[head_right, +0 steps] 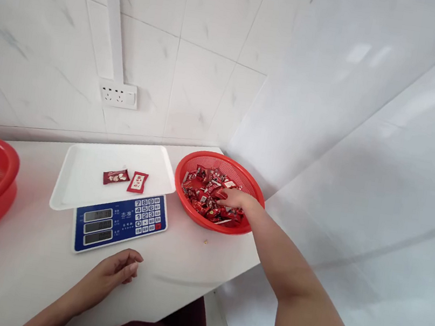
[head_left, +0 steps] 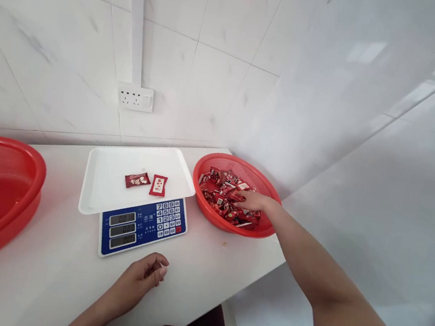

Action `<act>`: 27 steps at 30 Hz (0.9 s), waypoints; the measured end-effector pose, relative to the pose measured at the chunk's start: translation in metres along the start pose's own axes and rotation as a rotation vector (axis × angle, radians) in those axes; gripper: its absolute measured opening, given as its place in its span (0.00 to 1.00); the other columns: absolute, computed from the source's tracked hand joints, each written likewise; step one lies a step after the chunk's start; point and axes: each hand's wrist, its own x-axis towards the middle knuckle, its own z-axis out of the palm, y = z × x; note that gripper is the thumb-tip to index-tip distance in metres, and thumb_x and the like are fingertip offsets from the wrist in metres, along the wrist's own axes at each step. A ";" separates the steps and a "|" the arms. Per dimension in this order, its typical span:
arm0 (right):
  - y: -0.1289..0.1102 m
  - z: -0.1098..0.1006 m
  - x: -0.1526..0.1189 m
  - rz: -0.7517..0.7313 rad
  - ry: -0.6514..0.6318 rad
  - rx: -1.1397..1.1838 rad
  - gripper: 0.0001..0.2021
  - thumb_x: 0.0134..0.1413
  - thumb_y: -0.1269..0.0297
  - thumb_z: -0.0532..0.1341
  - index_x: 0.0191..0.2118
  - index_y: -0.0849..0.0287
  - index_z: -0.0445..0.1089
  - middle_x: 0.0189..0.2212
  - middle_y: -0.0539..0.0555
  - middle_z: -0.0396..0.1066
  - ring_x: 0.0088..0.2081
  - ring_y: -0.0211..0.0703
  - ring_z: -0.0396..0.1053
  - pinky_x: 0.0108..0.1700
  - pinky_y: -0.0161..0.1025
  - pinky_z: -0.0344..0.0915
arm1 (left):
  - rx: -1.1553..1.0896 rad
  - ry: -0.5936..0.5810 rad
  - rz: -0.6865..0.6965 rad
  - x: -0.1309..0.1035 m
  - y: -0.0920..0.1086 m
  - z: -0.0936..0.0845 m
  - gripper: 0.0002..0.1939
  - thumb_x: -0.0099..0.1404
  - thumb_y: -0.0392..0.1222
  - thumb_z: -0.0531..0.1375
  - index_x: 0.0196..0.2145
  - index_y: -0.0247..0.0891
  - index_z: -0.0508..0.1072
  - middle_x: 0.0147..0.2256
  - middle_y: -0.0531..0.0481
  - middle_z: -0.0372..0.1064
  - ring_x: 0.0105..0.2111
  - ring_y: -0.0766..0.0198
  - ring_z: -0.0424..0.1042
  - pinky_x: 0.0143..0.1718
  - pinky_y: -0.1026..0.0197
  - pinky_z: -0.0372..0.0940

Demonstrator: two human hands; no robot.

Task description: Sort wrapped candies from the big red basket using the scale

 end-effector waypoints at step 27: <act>0.011 0.017 0.025 0.144 0.144 0.263 0.28 0.40 0.66 0.67 0.51 0.59 0.67 0.56 0.63 0.59 0.54 0.56 0.59 0.52 0.45 0.57 | 0.162 -0.032 -0.026 -0.003 0.007 0.002 0.17 0.60 0.54 0.52 0.41 0.41 0.68 0.30 0.52 0.62 0.33 0.62 0.62 0.36 0.63 0.58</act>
